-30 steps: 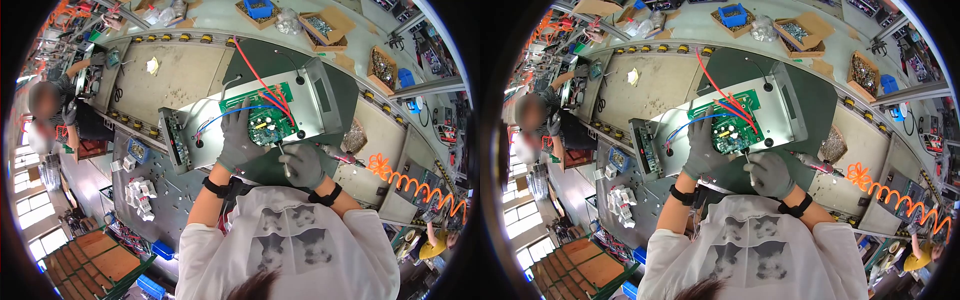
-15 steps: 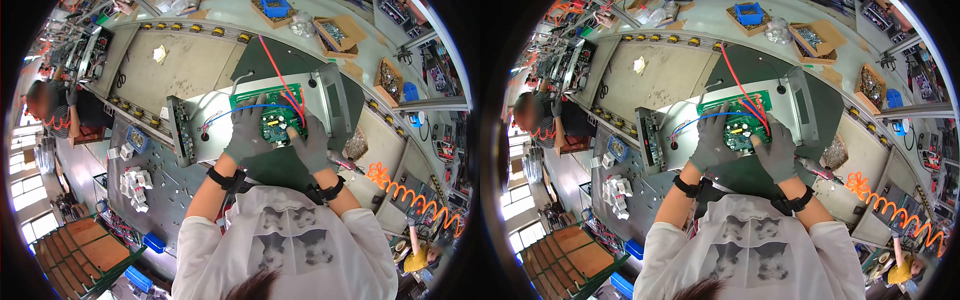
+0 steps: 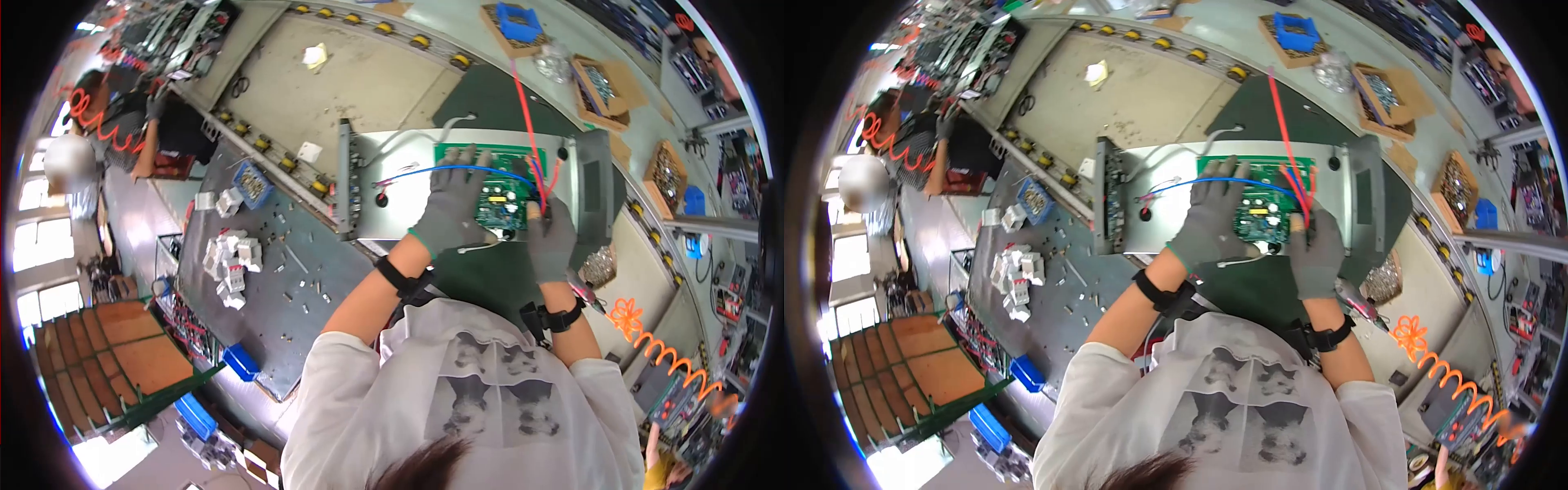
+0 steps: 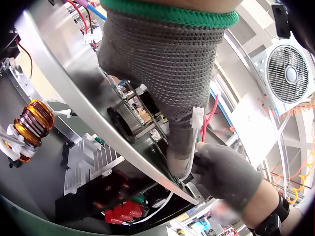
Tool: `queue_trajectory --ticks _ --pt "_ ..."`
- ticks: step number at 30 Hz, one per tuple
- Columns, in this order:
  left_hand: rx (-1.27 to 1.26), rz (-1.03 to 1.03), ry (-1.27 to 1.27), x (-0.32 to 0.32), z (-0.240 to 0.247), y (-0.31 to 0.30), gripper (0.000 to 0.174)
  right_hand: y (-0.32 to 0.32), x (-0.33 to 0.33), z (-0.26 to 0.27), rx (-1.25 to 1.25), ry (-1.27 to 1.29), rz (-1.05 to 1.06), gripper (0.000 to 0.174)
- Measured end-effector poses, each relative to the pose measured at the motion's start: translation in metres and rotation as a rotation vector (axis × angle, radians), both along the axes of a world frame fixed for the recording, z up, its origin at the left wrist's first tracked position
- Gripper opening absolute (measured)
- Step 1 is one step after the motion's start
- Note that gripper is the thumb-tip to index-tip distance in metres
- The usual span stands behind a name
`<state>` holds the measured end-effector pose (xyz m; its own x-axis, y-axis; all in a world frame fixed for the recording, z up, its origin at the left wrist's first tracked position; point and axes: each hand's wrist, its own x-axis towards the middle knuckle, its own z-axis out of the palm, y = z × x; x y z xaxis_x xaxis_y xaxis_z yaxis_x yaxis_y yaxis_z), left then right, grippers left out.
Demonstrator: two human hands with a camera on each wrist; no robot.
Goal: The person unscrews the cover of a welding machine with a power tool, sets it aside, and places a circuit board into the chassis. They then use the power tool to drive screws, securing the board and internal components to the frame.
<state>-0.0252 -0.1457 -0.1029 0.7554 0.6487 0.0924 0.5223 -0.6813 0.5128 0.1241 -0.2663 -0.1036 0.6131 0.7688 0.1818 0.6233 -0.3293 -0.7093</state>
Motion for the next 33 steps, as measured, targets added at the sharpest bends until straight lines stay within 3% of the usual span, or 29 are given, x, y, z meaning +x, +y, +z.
queue_trajectory --ticks 3,10,12,16,18,22,23,24,25,27,29,31,33 --pt "0.034 0.024 -0.028 -0.009 -0.001 -0.009 0.122 -0.002 0.002 -0.009 -0.033 0.014 -0.035 0.035" --pt "0.061 0.342 -0.262 -0.054 0.004 -0.070 0.069 -0.006 -0.005 -0.004 -0.056 0.187 -0.005 0.049" --pt "0.025 0.381 -0.287 -0.077 0.004 -0.091 0.061 -0.011 -0.006 -0.006 -0.022 0.163 0.029 0.052" --pt "0.003 0.519 -0.350 -0.125 0.001 -0.127 0.055 -0.022 -0.005 -0.023 0.094 0.105 0.060 0.055" --pt "-0.096 0.715 -0.281 -0.149 -0.002 -0.142 0.054 -0.031 -0.004 -0.027 -0.020 0.002 -0.020 0.059" --pt "-0.202 0.872 -0.383 -0.190 -0.031 -0.157 0.048 -0.049 -0.034 -0.003 0.158 -0.203 0.084 0.047" --pt "-0.326 0.977 -0.453 -0.200 -0.038 -0.156 0.045 -0.054 -0.046 0.006 0.176 -0.198 0.115 0.043" --pt "-0.452 1.076 -0.524 -0.209 -0.051 -0.154 0.043 -0.061 -0.054 0.005 0.178 -0.204 0.109 0.043" --pt "-0.363 1.101 -0.575 -0.221 -0.091 -0.150 0.042 -0.069 -0.061 0.003 0.102 -0.247 0.207 0.043" --pt "-0.394 1.150 -0.588 -0.246 -0.108 -0.119 0.041 -0.081 -0.075 -0.004 -0.043 -0.322 0.373 0.044" --pt "-0.403 1.218 -0.550 -0.265 -0.095 -0.070 0.036 -0.087 -0.089 -0.017 -0.124 -0.364 0.430 0.044" --pt "-0.249 1.155 -0.347 -0.276 -0.062 0.000 0.031 -0.089 -0.103 -0.030 -0.338 -0.119 0.513 0.041" --pt "-0.261 1.114 -0.333 -0.277 -0.067 0.072 0.029 -0.087 -0.110 -0.038 -0.454 -0.087 0.506 0.041"
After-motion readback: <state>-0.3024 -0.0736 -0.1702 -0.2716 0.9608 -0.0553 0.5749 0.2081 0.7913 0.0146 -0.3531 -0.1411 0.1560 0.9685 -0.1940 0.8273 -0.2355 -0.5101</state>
